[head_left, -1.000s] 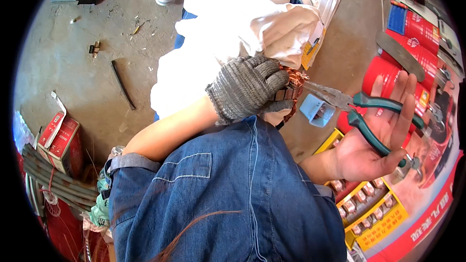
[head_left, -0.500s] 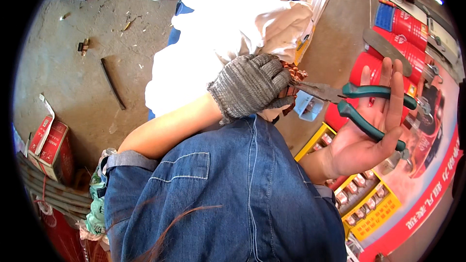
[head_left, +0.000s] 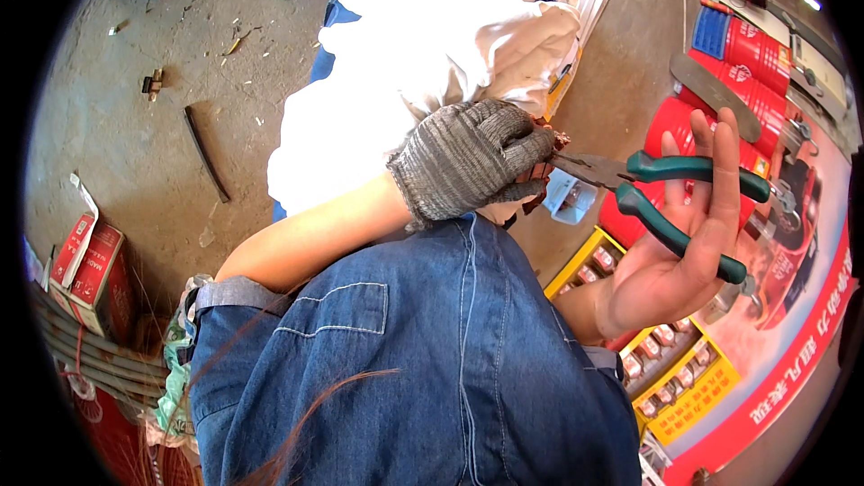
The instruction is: The person sits on the floor and uses pliers to remove copper wire coils from a motor stator. They systematically pull out the wire bundles from the slots of the stator core, holding the component steady with one hand while manipulating the pliers with the other.
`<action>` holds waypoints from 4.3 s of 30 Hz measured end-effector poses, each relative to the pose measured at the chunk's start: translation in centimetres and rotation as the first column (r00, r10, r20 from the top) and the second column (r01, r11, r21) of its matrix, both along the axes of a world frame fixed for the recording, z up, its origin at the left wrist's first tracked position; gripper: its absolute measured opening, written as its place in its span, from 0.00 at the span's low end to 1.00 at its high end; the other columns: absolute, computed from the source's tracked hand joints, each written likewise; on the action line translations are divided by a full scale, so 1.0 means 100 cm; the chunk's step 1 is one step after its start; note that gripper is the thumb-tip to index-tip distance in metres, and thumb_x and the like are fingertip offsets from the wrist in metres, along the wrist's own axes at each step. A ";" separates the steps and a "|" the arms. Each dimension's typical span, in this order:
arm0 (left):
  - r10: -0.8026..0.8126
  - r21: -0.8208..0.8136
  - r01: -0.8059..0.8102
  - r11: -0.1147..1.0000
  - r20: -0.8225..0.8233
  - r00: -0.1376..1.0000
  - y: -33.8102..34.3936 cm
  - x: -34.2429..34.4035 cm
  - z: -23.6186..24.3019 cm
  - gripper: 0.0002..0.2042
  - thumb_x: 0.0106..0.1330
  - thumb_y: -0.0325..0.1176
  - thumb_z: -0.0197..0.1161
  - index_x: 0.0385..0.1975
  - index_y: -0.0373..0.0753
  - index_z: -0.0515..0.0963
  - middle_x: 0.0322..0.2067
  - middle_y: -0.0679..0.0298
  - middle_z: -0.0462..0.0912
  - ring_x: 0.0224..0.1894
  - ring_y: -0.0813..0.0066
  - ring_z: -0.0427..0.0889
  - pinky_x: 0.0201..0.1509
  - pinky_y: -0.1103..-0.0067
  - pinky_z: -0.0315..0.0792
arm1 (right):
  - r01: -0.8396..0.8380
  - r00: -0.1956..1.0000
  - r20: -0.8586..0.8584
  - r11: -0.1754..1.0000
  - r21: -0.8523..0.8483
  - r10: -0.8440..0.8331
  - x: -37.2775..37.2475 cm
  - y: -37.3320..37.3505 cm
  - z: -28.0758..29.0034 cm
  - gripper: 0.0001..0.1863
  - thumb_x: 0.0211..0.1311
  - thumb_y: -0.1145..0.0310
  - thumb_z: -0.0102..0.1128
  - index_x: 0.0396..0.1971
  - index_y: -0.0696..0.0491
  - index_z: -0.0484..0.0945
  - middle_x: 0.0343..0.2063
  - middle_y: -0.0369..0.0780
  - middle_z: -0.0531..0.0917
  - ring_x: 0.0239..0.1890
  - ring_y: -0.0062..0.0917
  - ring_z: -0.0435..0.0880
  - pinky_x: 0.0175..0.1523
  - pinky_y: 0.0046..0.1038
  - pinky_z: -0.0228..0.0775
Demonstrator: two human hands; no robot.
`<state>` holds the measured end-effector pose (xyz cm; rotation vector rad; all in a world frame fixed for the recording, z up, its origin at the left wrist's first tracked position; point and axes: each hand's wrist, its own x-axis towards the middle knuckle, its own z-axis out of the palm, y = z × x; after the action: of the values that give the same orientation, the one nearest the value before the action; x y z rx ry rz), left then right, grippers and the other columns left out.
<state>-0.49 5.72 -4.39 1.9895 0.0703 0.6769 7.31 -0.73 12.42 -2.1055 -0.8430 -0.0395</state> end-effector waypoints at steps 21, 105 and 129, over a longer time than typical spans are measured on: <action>-0.051 -0.203 0.038 0.978 -0.055 0.997 0.005 -0.002 0.001 0.29 0.54 0.51 0.71 0.53 0.42 0.76 0.42 0.55 0.79 0.42 0.55 0.81 0.44 0.65 0.76 | -0.180 0.965 0.146 0.953 -0.244 0.220 0.009 0.001 0.000 0.27 0.62 0.64 0.40 0.47 0.73 0.75 0.43 0.52 0.76 0.38 0.32 0.80 0.43 0.34 0.81; 0.072 0.141 -0.082 0.987 0.073 0.995 -0.006 -0.012 -0.017 0.23 0.42 0.42 0.76 0.40 0.43 0.80 0.40 0.58 0.82 0.35 0.61 0.82 0.33 0.69 0.75 | -0.396 0.897 -0.226 0.918 -0.031 0.380 0.079 -0.018 -0.105 0.25 0.61 0.57 0.65 0.51 0.59 0.72 0.46 0.45 0.79 0.50 0.32 0.78 0.57 0.31 0.68; 0.076 0.292 0.045 0.955 -0.390 0.918 -0.002 -0.008 0.012 0.24 0.58 0.50 0.63 0.50 0.43 0.78 0.34 0.60 0.82 0.34 0.59 0.82 0.36 0.65 0.75 | -0.024 0.352 -0.903 0.967 0.255 0.247 -0.028 -0.116 -0.137 0.22 0.78 0.56 0.41 0.22 0.53 0.65 0.17 0.30 0.63 0.19 0.16 0.59 0.26 0.21 0.53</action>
<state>-1.25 5.48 -3.22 2.3975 0.2426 0.2913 4.52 -12.28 -1.32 -1.4395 -0.2418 1.0638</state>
